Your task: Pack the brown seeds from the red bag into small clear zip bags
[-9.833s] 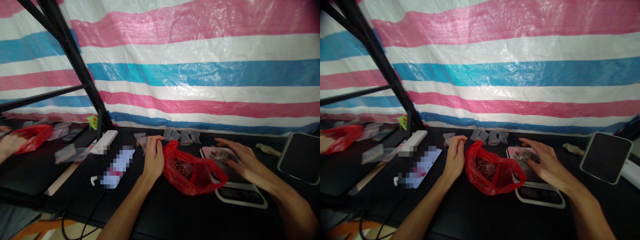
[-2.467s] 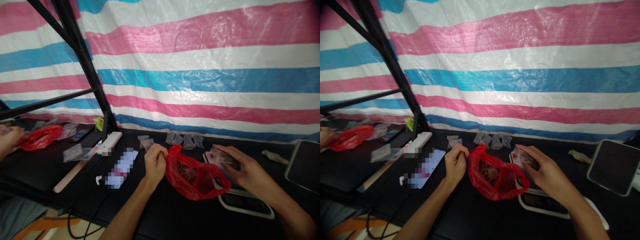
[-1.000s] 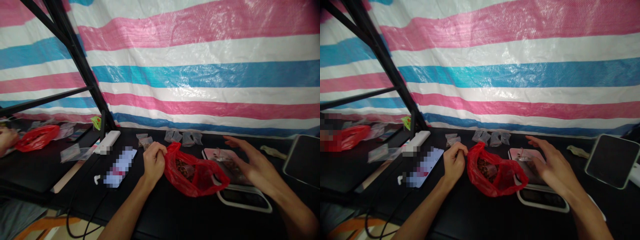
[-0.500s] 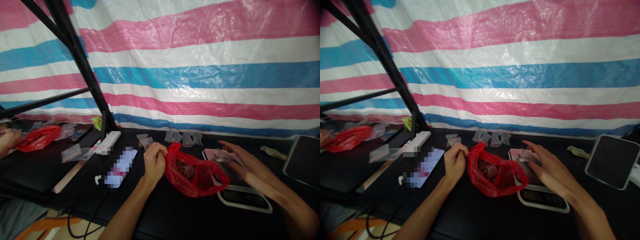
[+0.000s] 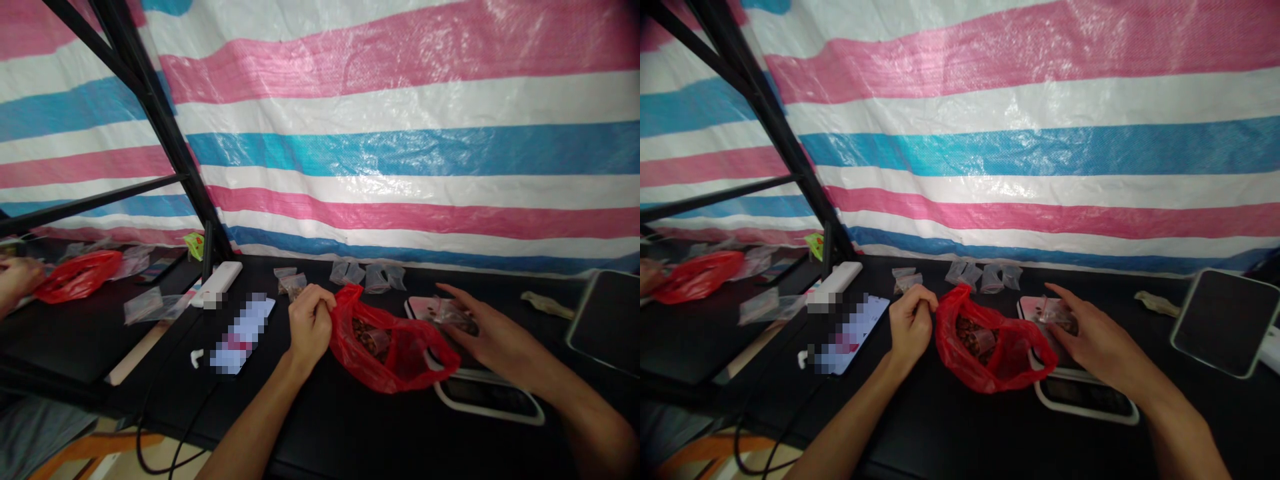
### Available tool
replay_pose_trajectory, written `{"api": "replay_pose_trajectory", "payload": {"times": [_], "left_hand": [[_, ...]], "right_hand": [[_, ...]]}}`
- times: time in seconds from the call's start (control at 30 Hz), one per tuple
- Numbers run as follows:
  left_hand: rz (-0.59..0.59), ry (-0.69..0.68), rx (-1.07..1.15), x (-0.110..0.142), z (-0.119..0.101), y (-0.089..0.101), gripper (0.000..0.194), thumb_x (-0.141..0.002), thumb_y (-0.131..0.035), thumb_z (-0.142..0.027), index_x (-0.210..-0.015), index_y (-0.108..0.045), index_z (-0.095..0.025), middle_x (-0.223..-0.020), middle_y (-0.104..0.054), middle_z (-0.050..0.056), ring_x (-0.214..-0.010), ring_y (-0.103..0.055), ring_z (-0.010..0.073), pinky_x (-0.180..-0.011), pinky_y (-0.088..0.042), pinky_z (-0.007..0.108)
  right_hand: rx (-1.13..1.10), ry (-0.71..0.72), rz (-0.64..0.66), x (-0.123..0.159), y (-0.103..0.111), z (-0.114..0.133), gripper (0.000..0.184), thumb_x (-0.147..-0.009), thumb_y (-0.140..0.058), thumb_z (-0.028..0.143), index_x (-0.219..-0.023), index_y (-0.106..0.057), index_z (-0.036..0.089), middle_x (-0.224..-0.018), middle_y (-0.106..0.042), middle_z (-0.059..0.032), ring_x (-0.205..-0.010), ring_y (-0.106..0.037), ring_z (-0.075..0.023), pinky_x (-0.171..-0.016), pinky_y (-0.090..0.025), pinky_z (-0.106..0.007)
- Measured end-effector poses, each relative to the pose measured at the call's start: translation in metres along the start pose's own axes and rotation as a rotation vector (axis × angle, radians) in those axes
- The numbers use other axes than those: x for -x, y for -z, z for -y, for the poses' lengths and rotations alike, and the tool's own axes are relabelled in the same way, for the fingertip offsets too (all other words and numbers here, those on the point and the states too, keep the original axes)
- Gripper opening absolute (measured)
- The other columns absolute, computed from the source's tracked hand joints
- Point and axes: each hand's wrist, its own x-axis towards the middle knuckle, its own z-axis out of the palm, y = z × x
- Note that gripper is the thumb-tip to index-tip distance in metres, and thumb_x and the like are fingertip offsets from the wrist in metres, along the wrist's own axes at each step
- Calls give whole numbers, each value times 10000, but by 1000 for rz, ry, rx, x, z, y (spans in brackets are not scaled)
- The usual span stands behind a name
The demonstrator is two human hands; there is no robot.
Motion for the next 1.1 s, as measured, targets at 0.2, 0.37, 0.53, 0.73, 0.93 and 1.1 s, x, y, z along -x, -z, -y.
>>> {"api": "replay_pose_trajectory", "payload": {"times": [0.2, 0.37, 0.53, 0.73, 0.93, 1.1], "left_hand": [[3, -6, -3, 0, 0, 0, 324, -830, -419, 28, -657, -581, -194, -634, -604, -23, -615, -562, 125, -620, -407, 262], [-3, -1, -4, 0, 2, -1, 325, -829, -421, 28, -660, -588, -193, -636, -610, -24, -621, -575, 123, -619, -410, 256], [-5, -2, -9, -1, 2, 0, 326, -827, -420, 29, -667, -594, -195, -641, -611, -23, -630, -578, 125, -630, -418, 260], [75, -112, 10, 1, -1, 0, 308, -850, -427, 15, -698, -588, -199, -657, -610, -7, -629, -561, 132, -623, -415, 273], [379, -370, -16, 6, -7, -2, 234, -770, -478, 6, -767, -568, -210, -674, -598, 8, -613, -516, 150, -608, -409, 302], [445, -442, -108, 10, -14, -3, 171, -739, -509, -62, -777, -575, -215, -672, -578, 19, -611, -505, 168, -586, -391, 322]], "right_hand": [[-121, 211, -141, -1, 0, 49, 493, -979, -561, 291, -1471, -526, 309, -1348, -701, -77, -1166, -703, -276, -1004, -556, -440], [37, 351, -69, 3, -15, 91, 445, -981, -598, 304, -1423, -605, 344, -1161, -754, -65, -1052, -704, -271, -924, -564, -437], [90, 389, -61, 4, -26, 94, 435, -992, -594, 316, -1426, -609, 347, -1174, -759, -55, -1122, -674, -279, -968, -540, -457], [95, 387, -66, 3, -29, 95, 458, -988, -589, 316, -1445, -593, 345, -1166, -764, -57, -1099, -680, -277, -957, -536, -462], [60, 325, -88, 0, -18, 88, 461, -967, -621, 360, -1427, -604, 336, -1161, -762, -58, -1039, -701, -275, -935, -541, -435], [41, 154, -119, -5, 5, 50, 423, -952, -605, 382, -1357, -662, 278, -1013, -785, -64, -855, -736, -270, -836, -565, -432]]}}
